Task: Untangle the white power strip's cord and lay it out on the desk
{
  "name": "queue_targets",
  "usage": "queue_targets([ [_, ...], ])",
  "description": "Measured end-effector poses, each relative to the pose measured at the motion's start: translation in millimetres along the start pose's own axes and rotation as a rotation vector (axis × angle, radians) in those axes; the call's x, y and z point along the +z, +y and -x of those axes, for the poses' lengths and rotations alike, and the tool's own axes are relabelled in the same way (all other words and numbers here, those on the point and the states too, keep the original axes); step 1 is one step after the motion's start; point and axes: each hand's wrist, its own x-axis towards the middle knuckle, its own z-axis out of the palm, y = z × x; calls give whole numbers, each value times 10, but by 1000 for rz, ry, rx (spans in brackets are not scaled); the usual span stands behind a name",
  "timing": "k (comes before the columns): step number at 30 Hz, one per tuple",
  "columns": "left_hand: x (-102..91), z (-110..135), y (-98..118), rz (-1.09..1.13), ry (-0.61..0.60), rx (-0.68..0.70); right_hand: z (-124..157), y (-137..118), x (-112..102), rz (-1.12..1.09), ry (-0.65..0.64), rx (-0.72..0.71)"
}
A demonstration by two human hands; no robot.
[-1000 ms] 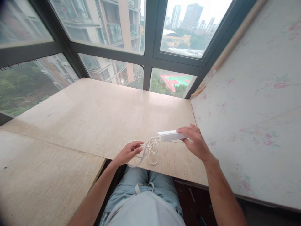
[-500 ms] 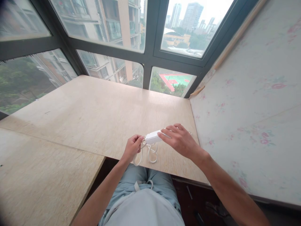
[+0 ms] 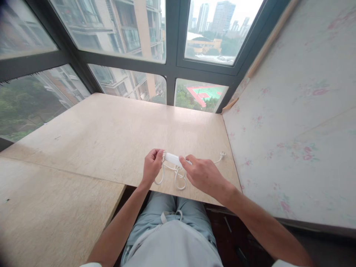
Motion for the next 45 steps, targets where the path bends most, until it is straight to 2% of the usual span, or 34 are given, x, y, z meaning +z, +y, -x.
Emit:
queue_targets([
  [3, 29, 52, 21, -349, -7, 220, -40, -86, 35, -25, -76, 64],
  [7, 15, 46, 5, -703, -23, 348, -68, -93, 146, -206, -95, 122],
  [10, 30, 76, 54, -922, -81, 400, -48, -52, 348, -472, -18, 159],
  [12, 78, 158, 122, -1029, -137, 439, -24, -17, 535, -763, 46, 255],
  [17, 263, 487, 201, -1055, -242, 555, 65, 49, 997, -1655, 153, 592],
  [19, 319, 582, 158, -988, -270, 590, 120, 54, 1123, -1829, 236, 709],
  [21, 341, 631, 102, -888, -298, 605, 182, 56, 1207, -1889, 310, 785],
  [25, 270, 625, 44, -631, -322, 509, 308, 99, 1300, -1955, 315, 815],
  [28, 164, 578, 34, -451, -227, 388, 384, 156, 1357, -2005, 285, 809],
  [31, 92, 532, 13, -384, -175, 318, 423, 191, 1414, -2037, 236, 778],
  [34, 90, 501, -20, -333, -183, 246, 413, 177, 1456, -2069, 207, 734],
  [39, 141, 430, -42, -78, -190, 9, 319, 110, 1483, -2108, 143, 615],
  [45, 101, 310, -18, 148, -334, -308, 209, 117, 1356, -1912, 101, 448],
])
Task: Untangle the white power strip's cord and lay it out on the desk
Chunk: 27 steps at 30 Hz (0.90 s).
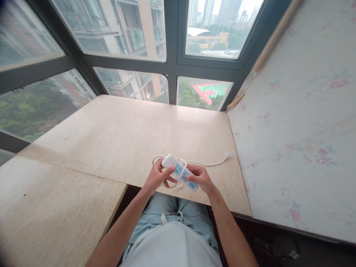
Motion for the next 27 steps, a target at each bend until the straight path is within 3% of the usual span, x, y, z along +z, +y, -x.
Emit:
queue_targets([
  [6, -57, -57, 28, -18, 116, 66, -75, -228, 144, 69, -72, -16],
  [11, -56, -123, 111, -124, 43, 159, -292, -261, 257, 164, 268, 3],
  [14, -168, -190, 216, 94, 195, 246, -349, -220, 211, 179, 410, 3],
  [16, -325, -239, 319, 343, 359, 310, -325, -172, 138, 200, 508, -6],
  [18, -530, -278, 434, 651, 420, 318, -273, -112, 63, 200, 577, 19],
  [19, -639, -292, 487, 822, 396, 287, -246, -83, 32, 175, 592, 39],
  [23, -1021, -299, 584, 1415, 102, 114, -190, -23, -22, -85, 613, -7],
  [27, -1197, -257, 430, 1677, -66, 130, -207, -73, -1, -272, 551, -200],
])
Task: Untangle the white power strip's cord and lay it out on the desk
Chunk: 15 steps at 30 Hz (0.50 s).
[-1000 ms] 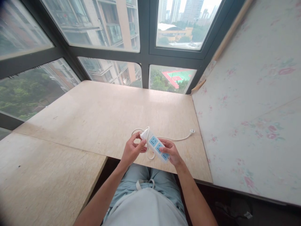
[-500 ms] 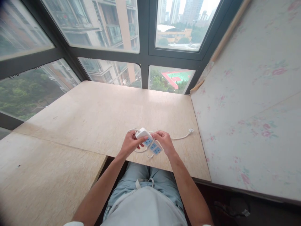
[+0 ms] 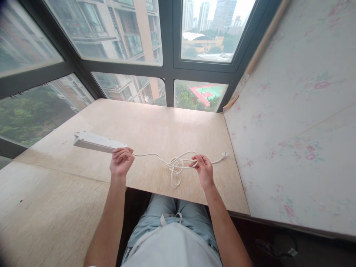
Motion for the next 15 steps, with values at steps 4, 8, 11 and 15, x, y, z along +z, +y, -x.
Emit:
queue_targets([
  [4, -279, 55, 12, 60, -4, -35, 12, -92, 104, -188, -90, -122],
  [8, -487, 44, -38, 114, 59, -72, 35, -297, 287, -295, -164, -179],
  [11, -543, 6, -64, 115, 43, -118, 29, -526, 496, -236, -210, -288],
  [15, -567, -19, -123, 158, -26, -118, -42, -762, 741, -152, -308, -355],
])
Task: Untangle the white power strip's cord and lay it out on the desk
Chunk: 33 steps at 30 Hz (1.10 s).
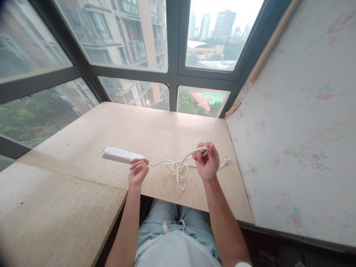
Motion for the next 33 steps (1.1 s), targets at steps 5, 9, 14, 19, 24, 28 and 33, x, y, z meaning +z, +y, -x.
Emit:
queue_targets([
  [5, -164, 70, -98, -6, -17, 33, -115, 100, -6, 133, -338, 287],
  [9, -362, 150, -118, 40, -10, 118, -65, 265, -89, 259, -488, 390],
  [14, -518, 155, -9, 62, -25, 179, -21, 353, -156, 223, -502, 330],
  [19, -604, 93, 115, -114, -79, 222, -25, 321, -252, 391, -582, 410],
  [24, -635, 76, 197, -176, 85, 301, -2, 231, -201, 688, -762, 518],
  [28, -635, 64, 237, -236, 99, 292, 13, 231, -150, 732, -799, 545],
  [33, -607, 30, 260, -252, 46, 234, -4, 321, -256, 595, -638, 550],
])
